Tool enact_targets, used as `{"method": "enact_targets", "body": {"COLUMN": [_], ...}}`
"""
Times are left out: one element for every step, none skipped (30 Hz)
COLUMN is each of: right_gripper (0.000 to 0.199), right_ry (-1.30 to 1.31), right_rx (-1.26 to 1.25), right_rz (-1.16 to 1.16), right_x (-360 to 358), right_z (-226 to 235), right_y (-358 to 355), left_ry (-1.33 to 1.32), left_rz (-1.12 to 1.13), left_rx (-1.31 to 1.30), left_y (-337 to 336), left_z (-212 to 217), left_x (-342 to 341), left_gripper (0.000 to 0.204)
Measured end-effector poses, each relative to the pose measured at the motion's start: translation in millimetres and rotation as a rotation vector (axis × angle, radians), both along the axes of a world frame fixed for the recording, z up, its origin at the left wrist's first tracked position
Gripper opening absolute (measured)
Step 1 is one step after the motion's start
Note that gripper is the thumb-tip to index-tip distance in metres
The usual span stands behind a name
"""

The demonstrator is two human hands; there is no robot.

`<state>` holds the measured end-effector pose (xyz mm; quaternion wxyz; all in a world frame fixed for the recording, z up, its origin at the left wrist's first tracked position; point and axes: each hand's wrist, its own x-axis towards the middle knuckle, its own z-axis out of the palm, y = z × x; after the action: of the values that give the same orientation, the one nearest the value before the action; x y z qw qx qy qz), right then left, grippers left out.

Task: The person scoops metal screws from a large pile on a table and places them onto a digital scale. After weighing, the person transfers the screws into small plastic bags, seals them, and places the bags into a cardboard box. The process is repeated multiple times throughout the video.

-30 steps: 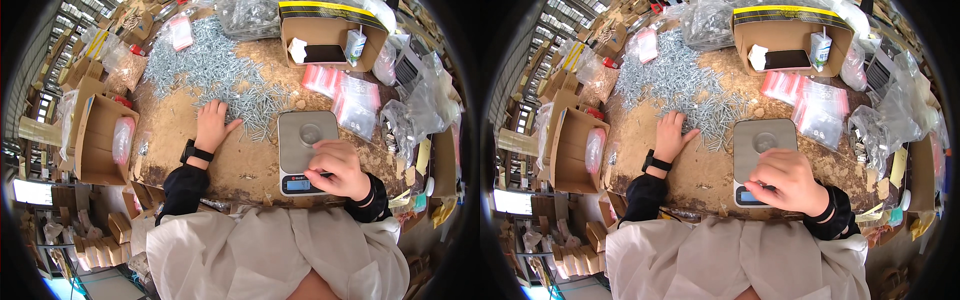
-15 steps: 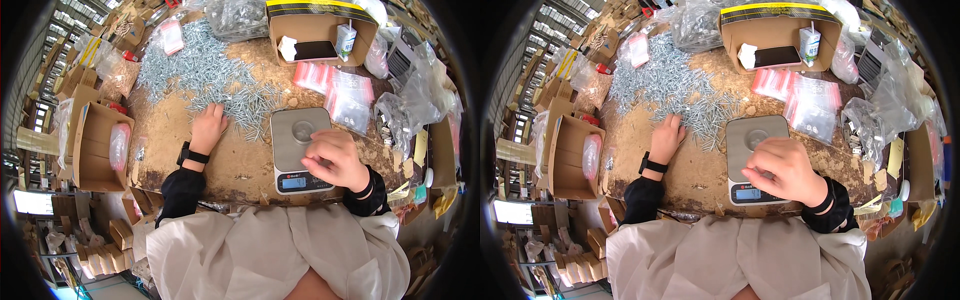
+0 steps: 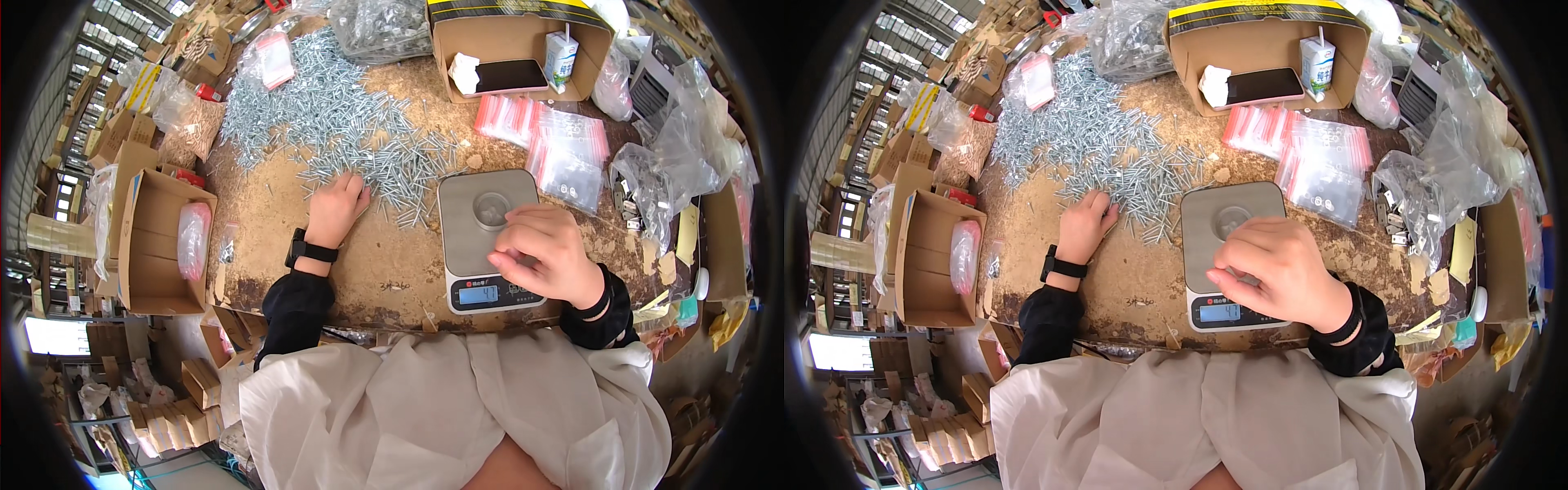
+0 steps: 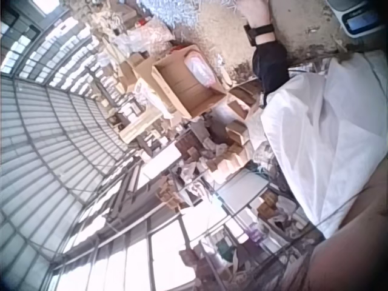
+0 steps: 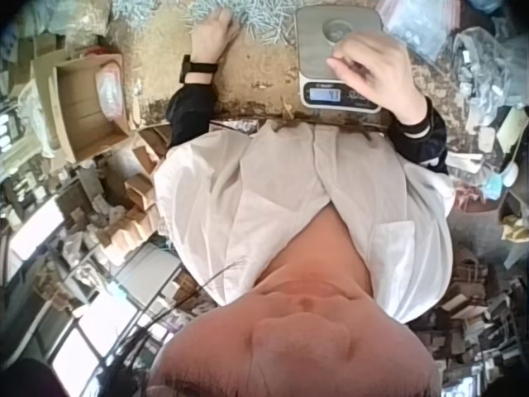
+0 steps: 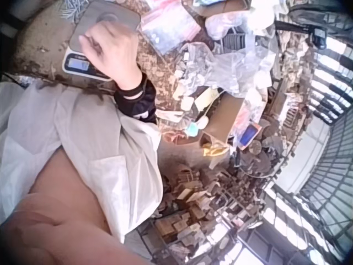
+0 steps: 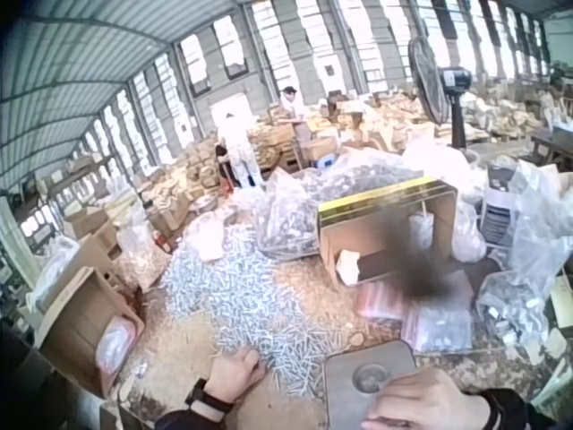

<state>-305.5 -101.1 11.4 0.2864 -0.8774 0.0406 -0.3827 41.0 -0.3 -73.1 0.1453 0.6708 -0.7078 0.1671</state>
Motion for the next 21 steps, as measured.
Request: {"method": "enact_targets", "body": {"right_gripper": [0.016, 0.016, 0.016, 0.016, 0.016, 0.016, 0.015, 0.015, 0.015, 0.015, 0.016, 0.016, 0.017, 0.020, 0.027, 0.035, 0.043, 0.063, 0.063, 0.064, 0.064], "right_ry": [0.004, 0.007, 0.008, 0.009, 0.010, 0.005, 0.000, -0.005, 0.004, 0.013, 0.021, 0.065, 0.110, 0.154, 0.173, 0.197, 0.222, 0.349, 0.374, 0.402, 0.427], "right_rx": [-0.001, -0.003, -0.002, 0.000, 0.001, -0.003, -0.007, -0.011, -0.014, -0.017, -0.020, 0.006, 0.032, 0.059, 0.031, 0.002, -0.027, -0.016, -0.017, -0.019, -0.020], "right_rz": [-0.001, -0.002, 0.001, 0.004, 0.007, 0.001, -0.004, -0.009, -0.041, -0.073, -0.104, -0.142, -0.181, -0.219, -0.241, -0.264, -0.288, -0.259, -0.238, -0.217, -0.191], "right_x": [0, 0, 0, 0, -1, -1, -1, -2, -3, -4, -6, -8, -10, -10, -10, -8, -6, -11, -11, -10, -9], "right_z": [0, -1, 0, 0, 0, 0, 1, 2, 2, 2, 2, 4, 6, 7, 7, 4, 1, -5, -9, -15, -21], "right_y": [0, -1, -1, -2, -2, -3, -4, -5, -5, -6, -7, -8, -10, -12, -15, -19, -22, -25, -27, -29, -30], "left_ry": [0.009, 0.018, 0.042, 0.067, 0.091, 0.135, 0.180, 0.224, 0.279, 0.335, 0.390, 0.467, 0.656, 0.844, 1.030, 1.145, 1.180, 1.216, 1.253, 1.274, 1.289], "left_rz": [-0.013, -0.026, -0.027, -0.028, -0.030, -0.031, -0.033, -0.034, -0.027, -0.020, -0.012, 0.017, 0.032, 0.048, 0.062, 0.000, -0.051, -0.105, -0.159, -0.228, -0.294], "left_rx": [-0.008, -0.016, -0.028, -0.040, -0.053, -0.072, -0.091, -0.110, -0.152, -0.194, -0.236, -0.283, -0.289, -0.293, -0.293, -0.334, -0.339, -0.343, -0.348, -0.334, -0.321], "left_y": [0, 0, 0, 1, 1, 1, 0, -1, -2, -5, -7, -10, -13, -17, -20, -25, -30, -35, -42, -48, -54], "left_z": [2, 3, 2, 0, -2, -1, 0, 1, 3, 7, 11, 16, 20, 24, 31, 45, 52, 57, 61, 64, 66], "left_x": [0, 0, 2, 5, 8, 9, 9, 10, 12, 13, 14, 10, 9, 8, 3, -17, -33, -49, -66, -86, -106], "left_gripper": [0.019, 0.019, 0.019, 0.019, 0.020, 0.020, 0.020, 0.020, 0.020, 0.020, 0.019, 0.021, 0.022, 0.023, 0.024, 0.025, 0.025, 0.024, 0.023, 0.023, 0.022]}}
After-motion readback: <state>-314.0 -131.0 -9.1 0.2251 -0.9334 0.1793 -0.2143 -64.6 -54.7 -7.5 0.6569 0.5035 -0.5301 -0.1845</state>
